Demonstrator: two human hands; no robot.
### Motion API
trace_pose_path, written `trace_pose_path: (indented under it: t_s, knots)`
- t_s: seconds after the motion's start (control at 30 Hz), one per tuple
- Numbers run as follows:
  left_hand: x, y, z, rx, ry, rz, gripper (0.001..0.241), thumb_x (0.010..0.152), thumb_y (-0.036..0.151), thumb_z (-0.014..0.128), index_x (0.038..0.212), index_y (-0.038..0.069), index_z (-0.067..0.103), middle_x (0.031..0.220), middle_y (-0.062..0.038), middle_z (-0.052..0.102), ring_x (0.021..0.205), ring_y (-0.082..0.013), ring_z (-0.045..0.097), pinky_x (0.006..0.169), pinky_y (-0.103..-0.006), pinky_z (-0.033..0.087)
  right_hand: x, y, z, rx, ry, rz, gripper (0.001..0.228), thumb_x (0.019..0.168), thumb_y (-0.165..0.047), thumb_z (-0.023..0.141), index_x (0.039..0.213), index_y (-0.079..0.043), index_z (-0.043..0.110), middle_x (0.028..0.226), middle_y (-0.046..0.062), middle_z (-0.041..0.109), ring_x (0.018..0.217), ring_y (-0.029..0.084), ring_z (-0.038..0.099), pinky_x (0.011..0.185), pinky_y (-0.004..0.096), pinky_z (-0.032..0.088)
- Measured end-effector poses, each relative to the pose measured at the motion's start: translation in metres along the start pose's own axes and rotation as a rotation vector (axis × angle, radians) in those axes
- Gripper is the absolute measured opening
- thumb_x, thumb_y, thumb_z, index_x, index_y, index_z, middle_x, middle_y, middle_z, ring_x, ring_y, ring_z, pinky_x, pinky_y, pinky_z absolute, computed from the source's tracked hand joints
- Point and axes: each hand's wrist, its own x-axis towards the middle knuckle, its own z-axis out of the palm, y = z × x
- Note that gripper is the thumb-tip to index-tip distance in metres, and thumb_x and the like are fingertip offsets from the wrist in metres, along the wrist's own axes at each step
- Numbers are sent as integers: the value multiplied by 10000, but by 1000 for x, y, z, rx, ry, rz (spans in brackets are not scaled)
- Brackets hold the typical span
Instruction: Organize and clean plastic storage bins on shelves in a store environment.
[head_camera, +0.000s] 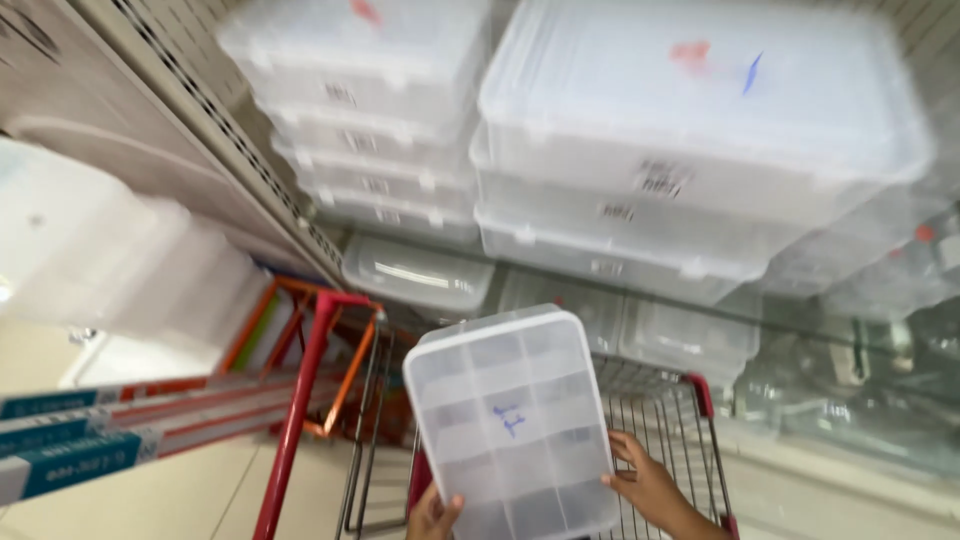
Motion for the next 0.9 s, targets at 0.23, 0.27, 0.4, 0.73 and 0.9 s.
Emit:
trace_pose_path:
  t_s: [0.23, 0.27, 0.4, 0.73, 0.9]
  knots:
    - [39, 24, 45, 171, 164, -265, 564, 923, 22, 637, 1472, 48, 510, 1380, -134, 677, 1254, -214, 624, 1061, -338, 469, 55, 95, 47, 185, -14, 170, 554, 855, 71, 717, 1284, -91, 406, 1462, 155, 497, 1389, 304, 515, 1105, 403, 500]
    - [46, 8, 41, 245, 243, -329, 572, 902, -4, 626, 1461, 72, 530, 1361, -116, 695, 1210, -203, 662, 1028, -322, 502, 59, 90, 53, 119, 18, 253, 542, 865, 87, 702, 1273, -104, 401, 1486, 123, 440, 1407, 300, 481, 1099, 399, 512]
    - [65, -79, 4, 339, 319, -370, 519, 888, -29, 656, 1395, 48, 577, 1287, -121, 734, 1148, -220, 687, 985, -321, 510, 91, 133, 85, 75, 25, 168, 508, 846, 96, 673, 1240, -80, 404, 1409, 169, 563, 1362, 305, 564, 1037, 383, 557]
    - [112, -97, -17, 1020, 274, -661, 513, 943, 204, 716, 1418, 109, 543, 1282, -210, 675, 1191, -372, 659, 995, -417, 536, 135, 183, 125, 39, -58, 478, 615, 847, 64, 689, 1388, -66, 426, 1517, 163, 502, 1320, 275, 583, 973, 358, 571]
    - [127, -120, -26, 1042, 221, -764, 623, 973, 238, 675, 1535, 163, 415, 1386, -219, 600, 1266, -394, 606, 1052, -435, 512, 154, 226, 138, 173, -93, 519, 665, 831, 36, 677, 1439, -63, 427, 1506, 133, 527, 1200, 311, 690, 963, 371, 588]
